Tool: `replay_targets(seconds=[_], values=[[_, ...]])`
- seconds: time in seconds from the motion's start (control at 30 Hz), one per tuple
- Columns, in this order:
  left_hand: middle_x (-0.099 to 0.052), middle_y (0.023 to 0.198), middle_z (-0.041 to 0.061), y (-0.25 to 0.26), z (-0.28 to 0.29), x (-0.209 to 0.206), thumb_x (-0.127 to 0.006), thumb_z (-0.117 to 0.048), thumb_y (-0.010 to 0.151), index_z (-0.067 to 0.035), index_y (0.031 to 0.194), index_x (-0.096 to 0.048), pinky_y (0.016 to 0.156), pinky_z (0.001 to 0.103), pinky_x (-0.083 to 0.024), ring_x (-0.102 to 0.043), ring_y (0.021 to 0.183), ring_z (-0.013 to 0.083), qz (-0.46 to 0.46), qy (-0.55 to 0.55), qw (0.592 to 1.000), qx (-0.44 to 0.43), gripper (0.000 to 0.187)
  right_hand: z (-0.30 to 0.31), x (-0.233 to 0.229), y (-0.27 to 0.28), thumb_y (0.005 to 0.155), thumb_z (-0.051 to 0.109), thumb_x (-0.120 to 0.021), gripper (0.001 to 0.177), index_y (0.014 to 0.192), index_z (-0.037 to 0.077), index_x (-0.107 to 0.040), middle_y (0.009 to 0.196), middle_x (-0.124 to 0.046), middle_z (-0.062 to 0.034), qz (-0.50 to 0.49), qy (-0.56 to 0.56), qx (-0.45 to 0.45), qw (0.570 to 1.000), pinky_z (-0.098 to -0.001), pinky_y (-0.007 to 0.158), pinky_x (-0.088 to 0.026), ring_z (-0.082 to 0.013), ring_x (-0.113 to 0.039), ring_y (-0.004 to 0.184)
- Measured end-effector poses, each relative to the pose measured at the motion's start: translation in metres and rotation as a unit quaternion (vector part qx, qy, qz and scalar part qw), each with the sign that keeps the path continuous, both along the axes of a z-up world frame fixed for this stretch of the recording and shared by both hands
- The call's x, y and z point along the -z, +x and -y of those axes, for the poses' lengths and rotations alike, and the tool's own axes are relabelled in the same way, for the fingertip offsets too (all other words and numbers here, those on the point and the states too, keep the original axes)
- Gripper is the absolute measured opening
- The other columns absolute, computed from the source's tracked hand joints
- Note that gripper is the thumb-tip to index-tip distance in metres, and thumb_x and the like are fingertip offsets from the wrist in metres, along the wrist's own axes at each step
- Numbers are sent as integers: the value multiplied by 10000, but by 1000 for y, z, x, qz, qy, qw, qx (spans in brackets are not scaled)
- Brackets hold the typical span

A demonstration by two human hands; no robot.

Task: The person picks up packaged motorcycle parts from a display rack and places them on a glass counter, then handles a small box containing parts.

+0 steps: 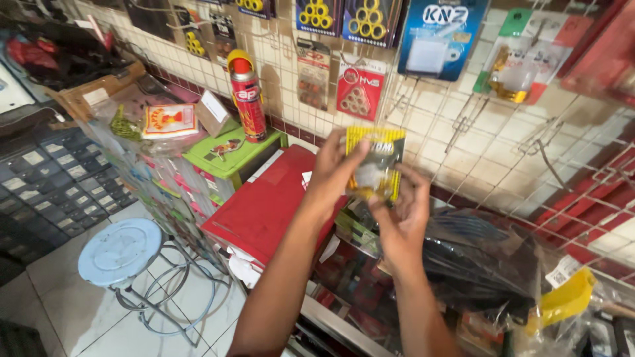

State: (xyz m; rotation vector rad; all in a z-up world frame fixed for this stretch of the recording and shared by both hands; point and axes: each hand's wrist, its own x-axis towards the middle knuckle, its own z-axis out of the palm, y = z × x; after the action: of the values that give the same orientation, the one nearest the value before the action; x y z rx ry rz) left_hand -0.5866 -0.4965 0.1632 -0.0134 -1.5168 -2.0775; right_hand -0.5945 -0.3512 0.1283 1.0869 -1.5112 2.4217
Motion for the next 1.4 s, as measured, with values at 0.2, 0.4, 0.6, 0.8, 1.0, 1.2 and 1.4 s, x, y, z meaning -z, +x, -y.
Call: replay_targets(seconds=[0.2,0.4,0.6,0.8,1.0,1.2,1.4], values=[[-684,1115,90,58,-20,74,-753,-251,924,-10,1259,-573,852,342,-571,-662,1003,156,-33,-7,999,-33,450,-12,41,35,865,-56,-666,594,1402,40,-430,1305,-628,-159,111,46,-64,991,-354,988,-555,-207,-627,1182],[-709,1126,83,112,-46,140,-714,-236,944,-11,1275,-582,903,300,-558,-660,1026,122,45,-21,994,-93,422,-32,85,57,875,35,-677,543,1370,31,-453,1239,-661,-170,245,71,-156,954,-383,888,-601,-221,-661,1069],[-720,1119,103,153,-88,161,-721,-187,961,29,1276,-573,905,322,-549,-660,1021,146,62,-37,986,-152,409,-58,131,72,930,33,-671,469,1356,12,-476,1222,-650,-179,248,86,-200,944,-336,891,-545,-201,-633,1083],[-703,1173,62,201,-137,164,-749,-169,896,-18,1359,-521,946,316,-552,-663,1080,144,84,0,973,-215,538,-79,158,90,891,15,-660,461,1318,12,-484,1204,-665,-157,254,108,-251,928,-358,891,-575,-210,-667,1058],[-718,1171,88,266,-176,187,-773,-148,907,9,1346,-543,947,323,-557,-672,1066,153,99,5,936,-339,519,-88,176,137,900,15,-661,471,1335,9,-481,1161,-676,-172,257,162,-390,869,-392,833,-590,-214,-678,1012],[-724,1112,90,317,-207,181,-795,-166,879,2,1303,-553,885,311,-578,-681,1000,130,141,25,892,-429,516,-92,168,173,890,29,-670,468,1316,3,-478,1149,-685,-161,226,198,-484,822,-372,776,-609,-199,-691,985],[-711,1097,79,365,-225,165,-799,-153,861,11,1311,-562,819,292,-568,-660,936,111,168,28,865,-471,534,-90,162,215,891,33,-674,445,1297,3,-494,1160,-686,-160,217,211,-521,798,-365,732,-607,-203,-687,954]])
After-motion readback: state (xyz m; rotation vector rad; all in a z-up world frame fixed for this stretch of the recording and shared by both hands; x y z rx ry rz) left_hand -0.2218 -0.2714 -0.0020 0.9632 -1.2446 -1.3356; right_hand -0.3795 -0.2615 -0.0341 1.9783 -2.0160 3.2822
